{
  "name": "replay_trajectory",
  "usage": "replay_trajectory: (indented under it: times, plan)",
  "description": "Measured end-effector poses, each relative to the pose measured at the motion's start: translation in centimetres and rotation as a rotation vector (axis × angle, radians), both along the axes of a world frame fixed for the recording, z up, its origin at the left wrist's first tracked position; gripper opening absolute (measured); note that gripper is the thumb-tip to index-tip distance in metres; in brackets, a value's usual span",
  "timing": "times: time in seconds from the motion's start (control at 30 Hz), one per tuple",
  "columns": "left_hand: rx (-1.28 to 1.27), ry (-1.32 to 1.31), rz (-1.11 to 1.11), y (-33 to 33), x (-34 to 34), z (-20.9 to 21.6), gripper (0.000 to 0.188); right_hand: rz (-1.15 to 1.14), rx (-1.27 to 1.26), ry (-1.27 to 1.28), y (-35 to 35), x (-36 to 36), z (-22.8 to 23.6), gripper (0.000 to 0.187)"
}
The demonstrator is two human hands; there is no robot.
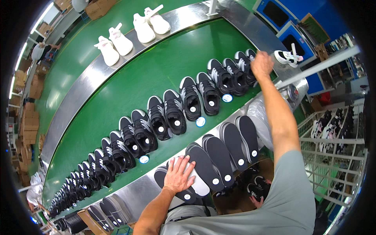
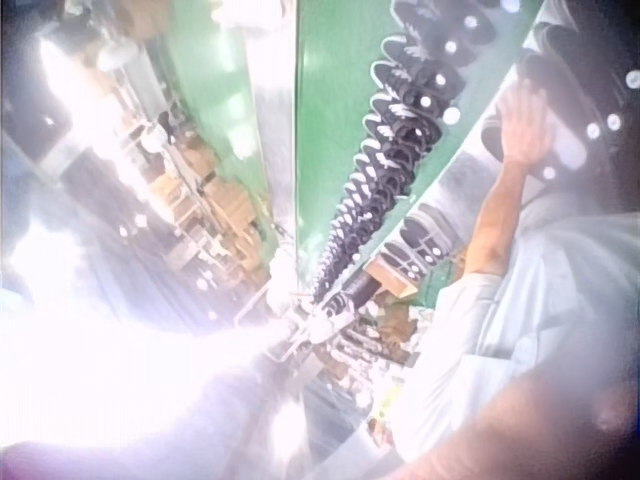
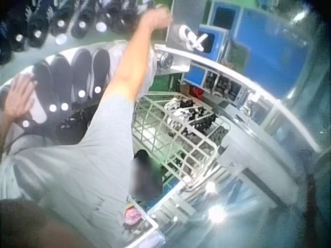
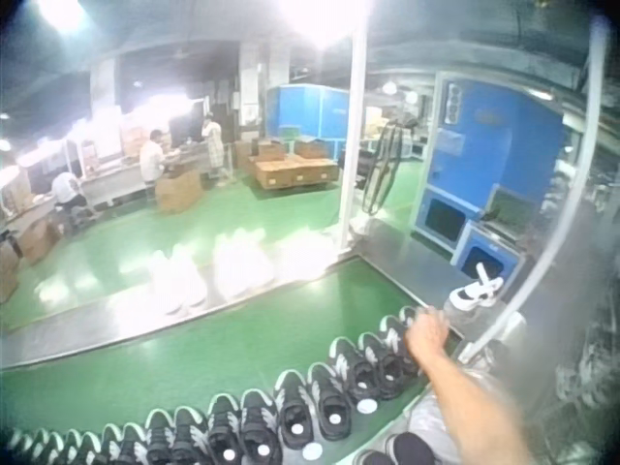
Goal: The person picks up shoes from a box one at a time, inserts an insole into each shoe by hand, and places the finished shoes back onto a conveyor belt.
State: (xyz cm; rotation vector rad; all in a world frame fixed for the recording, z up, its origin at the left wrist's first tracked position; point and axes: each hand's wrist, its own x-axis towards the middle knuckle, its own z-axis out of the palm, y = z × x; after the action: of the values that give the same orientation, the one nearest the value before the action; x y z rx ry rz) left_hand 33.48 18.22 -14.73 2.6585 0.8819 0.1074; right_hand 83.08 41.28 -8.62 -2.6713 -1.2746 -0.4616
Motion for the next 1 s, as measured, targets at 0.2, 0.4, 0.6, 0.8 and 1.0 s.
replay_trajectory:
  times: [0.2, 0.4, 0.6, 0.8, 1.0]
  plan:
    - [0.030, -0.030, 0.037, 0.0, -0.1, -0.4, 0.061, 0.552, 0.684, 0.690, -9.5, -20.4, 2.2, 0.015]
    - [0.049, -0.021, 0.010, 0.2, 0.8, -0.6, 0.063, 0.287, 0.308, 0.580, -28.5, -34.1, -1.4, 0.037]
    - [0.141, -0.067, 0.012, 0.7, 1.2, -1.5, 0.060, 0.265, -0.012, 0.651, -36.3, -40.2, -2.1, 0.050]
    - [0.197, -0.079, -0.003, 0.3, 2.2, -1.0, 0.055, 0.260, 0.189, 0.827, -43.6, -41.8, 1.2, 0.029]
    - [0.252, -0.095, -0.010, 0.7, 2.2, -2.0, 0.056, -0.154, 0.317, 0.530, -58.1, -35.7, 3.9, 0.005]
